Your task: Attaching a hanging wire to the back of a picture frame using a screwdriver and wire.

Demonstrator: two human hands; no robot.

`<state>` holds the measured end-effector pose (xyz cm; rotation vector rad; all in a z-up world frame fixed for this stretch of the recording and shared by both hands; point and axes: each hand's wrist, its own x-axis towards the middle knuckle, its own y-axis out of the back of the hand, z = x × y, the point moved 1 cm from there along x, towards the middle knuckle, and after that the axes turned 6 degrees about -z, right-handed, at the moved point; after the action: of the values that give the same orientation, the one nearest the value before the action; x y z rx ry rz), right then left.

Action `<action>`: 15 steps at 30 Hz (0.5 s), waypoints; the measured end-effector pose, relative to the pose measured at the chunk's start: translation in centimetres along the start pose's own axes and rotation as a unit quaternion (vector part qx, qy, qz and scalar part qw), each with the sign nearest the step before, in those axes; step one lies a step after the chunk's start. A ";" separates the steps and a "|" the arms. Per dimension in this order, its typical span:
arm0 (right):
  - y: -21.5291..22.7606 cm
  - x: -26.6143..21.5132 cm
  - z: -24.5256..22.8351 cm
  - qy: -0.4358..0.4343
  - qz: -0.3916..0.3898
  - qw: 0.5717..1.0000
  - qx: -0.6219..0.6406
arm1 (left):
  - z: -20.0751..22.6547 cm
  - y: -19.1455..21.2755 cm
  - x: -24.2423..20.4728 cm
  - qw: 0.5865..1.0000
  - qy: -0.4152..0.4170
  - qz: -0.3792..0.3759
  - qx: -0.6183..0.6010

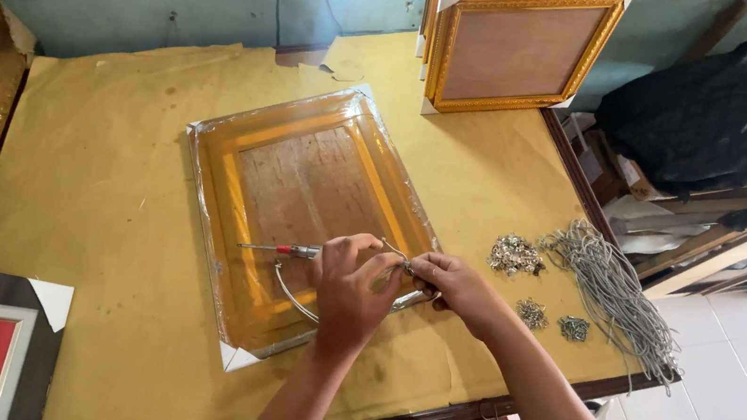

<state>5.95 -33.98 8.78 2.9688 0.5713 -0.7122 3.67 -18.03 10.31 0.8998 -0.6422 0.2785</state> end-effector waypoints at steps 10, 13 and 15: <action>-2.3 -1.2 -3.1 -0.023 0.037 0.999 -0.025 | -0.4 0.1 0.2 1.000 0.001 -0.009 0.024; -3.0 -1.8 -4.3 0.040 0.048 0.994 -0.094 | -0.4 0.5 0.3 0.999 -0.009 0.012 0.041; -3.9 -2.7 -5.7 0.035 0.054 0.996 -0.063 | -0.6 0.3 0.2 0.999 -0.007 0.010 0.046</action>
<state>4.77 -30.60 15.27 2.8907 0.4371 -0.5448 3.90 -17.36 10.36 0.9857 -0.6552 0.3219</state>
